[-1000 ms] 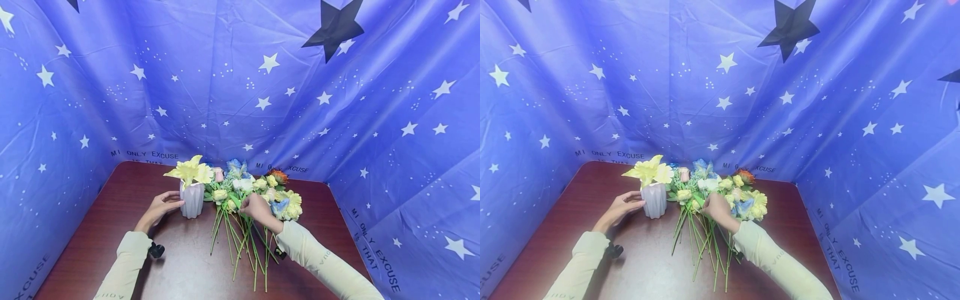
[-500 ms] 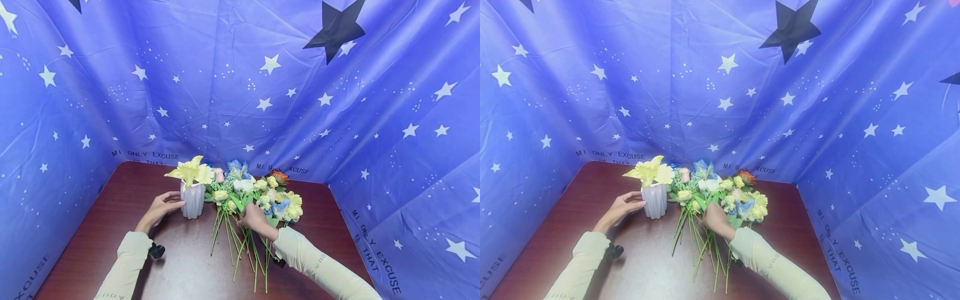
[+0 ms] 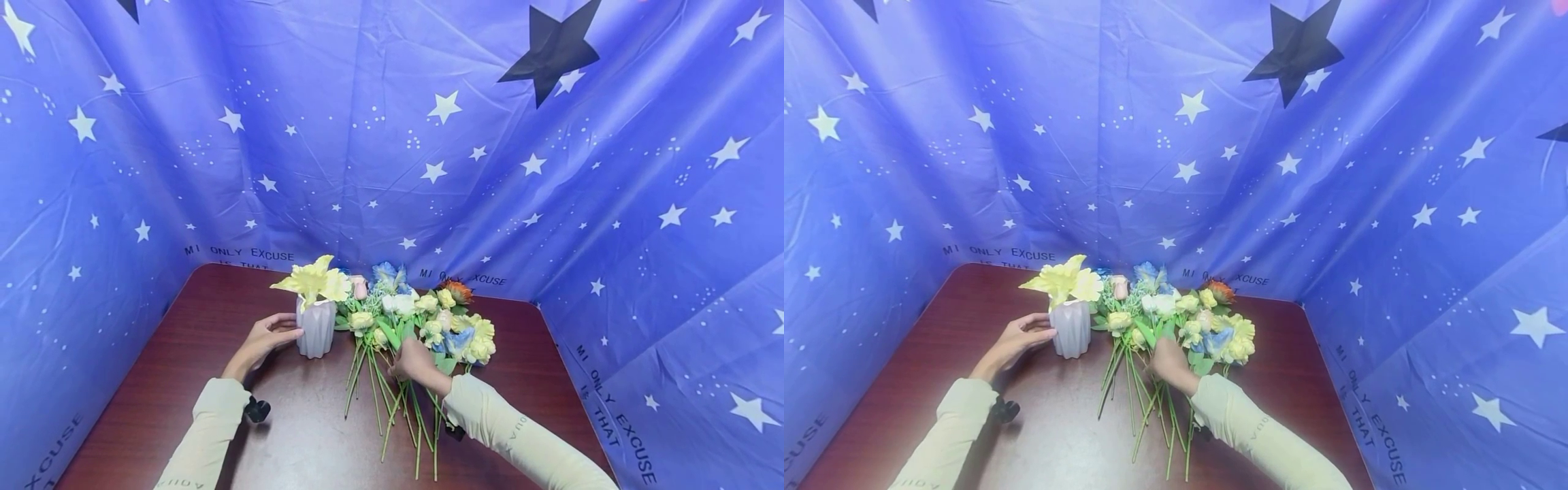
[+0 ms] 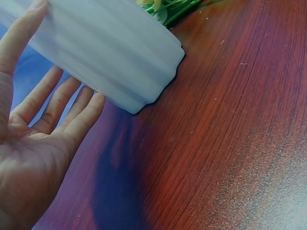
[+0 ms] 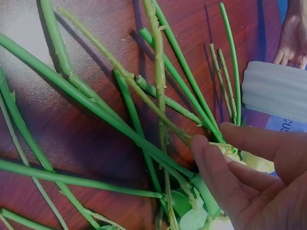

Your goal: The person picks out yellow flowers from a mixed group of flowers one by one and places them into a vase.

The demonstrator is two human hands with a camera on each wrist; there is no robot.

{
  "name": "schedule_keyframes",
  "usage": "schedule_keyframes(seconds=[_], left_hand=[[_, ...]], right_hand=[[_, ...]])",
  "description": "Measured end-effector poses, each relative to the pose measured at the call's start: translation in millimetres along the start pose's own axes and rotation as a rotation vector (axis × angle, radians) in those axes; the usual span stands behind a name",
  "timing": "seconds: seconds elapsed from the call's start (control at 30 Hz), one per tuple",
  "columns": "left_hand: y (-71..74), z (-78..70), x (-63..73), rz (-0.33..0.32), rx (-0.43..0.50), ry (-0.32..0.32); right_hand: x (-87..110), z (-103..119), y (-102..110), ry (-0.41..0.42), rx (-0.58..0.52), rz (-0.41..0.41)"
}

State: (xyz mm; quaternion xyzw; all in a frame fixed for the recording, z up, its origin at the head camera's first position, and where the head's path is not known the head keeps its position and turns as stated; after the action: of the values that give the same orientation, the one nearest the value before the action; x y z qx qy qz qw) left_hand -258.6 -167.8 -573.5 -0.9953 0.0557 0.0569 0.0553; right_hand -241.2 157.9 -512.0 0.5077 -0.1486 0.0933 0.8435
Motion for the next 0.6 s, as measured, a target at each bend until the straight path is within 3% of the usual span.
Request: schedule_keyframes(seconds=[0.6], left_hand=[[-0.6, -3.0, 1.9, -0.001, 0.013, 0.002]], right_hand=[[-3.4, -3.6, -4.4, -0.04, 0.006, 0.004]])
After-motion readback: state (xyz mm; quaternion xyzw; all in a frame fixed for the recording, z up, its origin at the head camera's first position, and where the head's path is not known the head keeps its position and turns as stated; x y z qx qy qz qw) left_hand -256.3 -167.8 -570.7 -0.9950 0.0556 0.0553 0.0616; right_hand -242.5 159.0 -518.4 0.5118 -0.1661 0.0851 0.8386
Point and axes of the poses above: each hand's wrist, its own x-axis away from the middle knuckle, its own y-axis out of the back of the hand, z = x × y, the point moved 3 cm from there along -x, towards the middle knuckle, and after that the axes turned 12 degrees about -y, right-handed, at the moved point
